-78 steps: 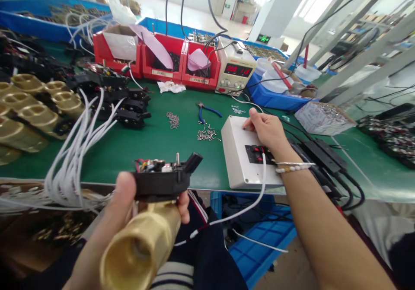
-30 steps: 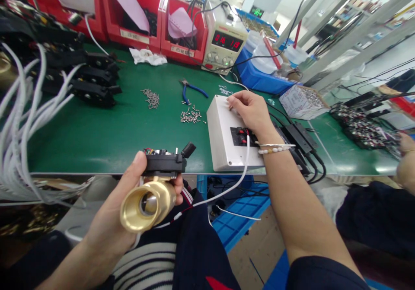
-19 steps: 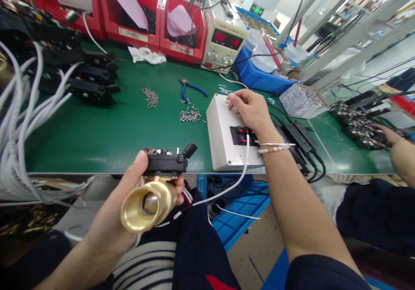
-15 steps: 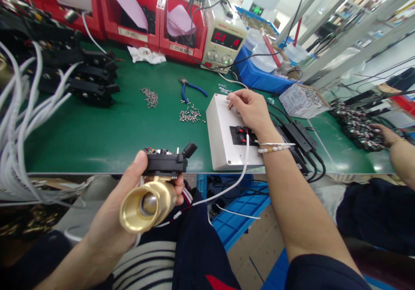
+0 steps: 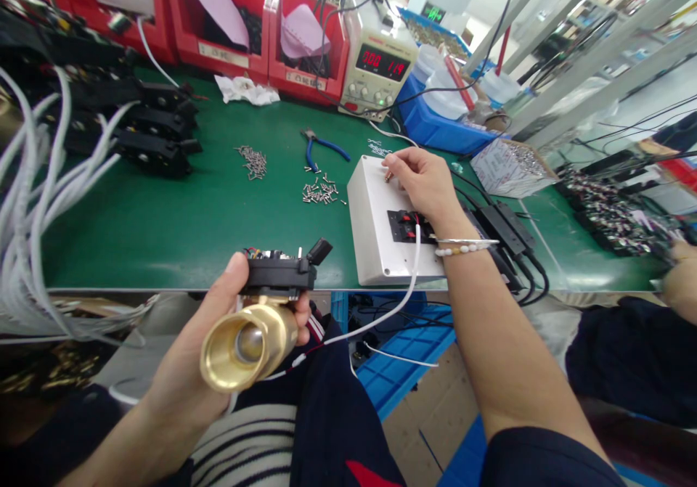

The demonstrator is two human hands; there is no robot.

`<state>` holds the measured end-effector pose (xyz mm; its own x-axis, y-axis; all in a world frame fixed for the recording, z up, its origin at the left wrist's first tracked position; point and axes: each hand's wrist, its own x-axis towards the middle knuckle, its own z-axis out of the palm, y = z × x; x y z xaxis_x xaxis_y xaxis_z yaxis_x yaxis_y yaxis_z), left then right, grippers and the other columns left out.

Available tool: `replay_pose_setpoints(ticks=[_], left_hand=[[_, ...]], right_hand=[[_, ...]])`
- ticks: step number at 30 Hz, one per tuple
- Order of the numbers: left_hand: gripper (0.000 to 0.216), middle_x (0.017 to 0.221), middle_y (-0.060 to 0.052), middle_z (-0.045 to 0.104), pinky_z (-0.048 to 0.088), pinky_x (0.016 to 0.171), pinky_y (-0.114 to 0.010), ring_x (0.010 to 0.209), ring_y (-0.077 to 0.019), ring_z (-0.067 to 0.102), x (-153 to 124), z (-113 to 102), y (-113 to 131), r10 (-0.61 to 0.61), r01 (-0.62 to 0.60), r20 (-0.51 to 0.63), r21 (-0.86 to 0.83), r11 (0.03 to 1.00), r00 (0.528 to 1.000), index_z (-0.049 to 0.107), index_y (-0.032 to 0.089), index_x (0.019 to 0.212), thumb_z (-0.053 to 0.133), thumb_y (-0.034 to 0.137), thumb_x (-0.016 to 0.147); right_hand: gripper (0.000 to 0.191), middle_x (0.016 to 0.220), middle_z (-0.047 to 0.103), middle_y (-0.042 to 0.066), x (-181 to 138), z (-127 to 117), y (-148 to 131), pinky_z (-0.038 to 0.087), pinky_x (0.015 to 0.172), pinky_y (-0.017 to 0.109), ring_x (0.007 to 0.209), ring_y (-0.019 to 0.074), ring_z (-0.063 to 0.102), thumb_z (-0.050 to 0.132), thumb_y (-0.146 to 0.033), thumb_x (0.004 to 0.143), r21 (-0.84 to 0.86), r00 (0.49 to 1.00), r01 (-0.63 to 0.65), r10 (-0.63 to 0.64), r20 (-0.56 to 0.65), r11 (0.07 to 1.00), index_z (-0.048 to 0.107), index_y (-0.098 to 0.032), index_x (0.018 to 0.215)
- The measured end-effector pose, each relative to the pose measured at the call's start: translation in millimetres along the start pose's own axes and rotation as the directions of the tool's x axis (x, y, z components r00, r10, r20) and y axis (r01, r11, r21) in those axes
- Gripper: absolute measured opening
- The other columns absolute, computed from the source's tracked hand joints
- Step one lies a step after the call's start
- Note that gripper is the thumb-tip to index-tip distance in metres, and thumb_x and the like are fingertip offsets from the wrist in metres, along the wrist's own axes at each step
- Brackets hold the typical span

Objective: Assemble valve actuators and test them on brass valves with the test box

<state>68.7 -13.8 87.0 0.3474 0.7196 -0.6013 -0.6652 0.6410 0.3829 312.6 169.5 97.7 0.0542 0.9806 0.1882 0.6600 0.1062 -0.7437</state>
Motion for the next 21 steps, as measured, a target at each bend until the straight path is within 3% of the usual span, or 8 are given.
replay_pose_setpoints(ticks=[5, 13, 16, 19, 21], left_hand=[[0.047, 0.074, -0.010, 0.073, 0.059, 0.061, -0.022, 0.062, -0.0164, 0.071, -0.7, 0.3, 0.0, -0.008, 0.008, 0.000, 0.003, 1.000, 1.000, 0.068, 0.013, 0.094, 0.051, 0.056, 0.099], [0.048, 0.075, -0.011, 0.074, 0.060, 0.063, -0.023, 0.062, -0.0161, 0.070, -1.7, -2.1, -0.6, 0.019, -0.019, 0.018, -0.002, 1.000, 1.000, 0.068, 0.013, 0.093, 0.051, 0.057, 0.099], [0.047, 0.075, -0.011, 0.074, 0.059, 0.061, -0.024, 0.063, -0.0177, 0.070, 0.6, -3.4, -1.9, 0.006, -0.006, 0.000, -0.034, 0.999, 1.000, 0.067, 0.014, 0.098, 0.056, 0.060, 0.096], [0.046, 0.074, -0.010, 0.073, 0.057, 0.058, -0.023, 0.062, -0.0175, 0.069, 2.4, -4.7, -3.7, -0.020, 0.020, -0.016, -0.038, 0.999, 1.000, 0.065, 0.015, 0.105, 0.058, 0.059, 0.095], [0.046, 0.072, -0.010, 0.072, 0.056, 0.057, -0.022, 0.061, -0.0170, 0.068, 2.6, -5.4, -4.6, -0.033, 0.032, -0.024, -0.025, 0.999, 0.999, 0.064, 0.015, 0.105, 0.056, 0.059, 0.097]], right_hand=[[0.019, 0.072, 0.064, 0.000, -1.4, -0.3, -2.0, 0.041, 0.059, 0.023, 0.057, 0.0091, 0.048, 0.064, -0.014, 0.097, -0.035, 1.000, 0.030, -0.030, 0.005, 0.999, 0.070, -0.017, 0.080], [0.036, 0.058, 0.052, -0.002, -4.5, -1.7, -7.3, 0.036, 0.060, 0.026, 0.056, 0.0093, 0.043, 0.061, -0.017, 0.103, -0.070, 1.000, 0.013, -0.014, -0.008, 0.997, 0.065, -0.016, 0.067], [0.039, 0.058, 0.053, 0.000, -2.4, -1.3, -2.8, 0.036, 0.062, 0.028, 0.057, 0.0102, 0.044, 0.062, -0.026, 0.105, -0.061, 1.000, 0.023, -0.024, -0.015, 0.998, 0.066, -0.017, 0.067], [0.050, 0.060, 0.057, 0.003, -0.6, -0.2, 0.2, 0.037, 0.063, 0.029, 0.058, 0.0109, 0.047, 0.053, -0.035, 0.109, -0.035, 0.999, 0.027, -0.028, -0.015, 0.999, 0.066, -0.016, 0.065], [0.054, 0.061, 0.058, 0.004, -1.0, 0.4, -0.6, 0.037, 0.063, 0.029, 0.058, 0.0105, 0.048, 0.047, -0.031, 0.111, -0.022, 1.000, 0.013, -0.014, -0.019, 1.000, 0.065, -0.016, 0.063]])
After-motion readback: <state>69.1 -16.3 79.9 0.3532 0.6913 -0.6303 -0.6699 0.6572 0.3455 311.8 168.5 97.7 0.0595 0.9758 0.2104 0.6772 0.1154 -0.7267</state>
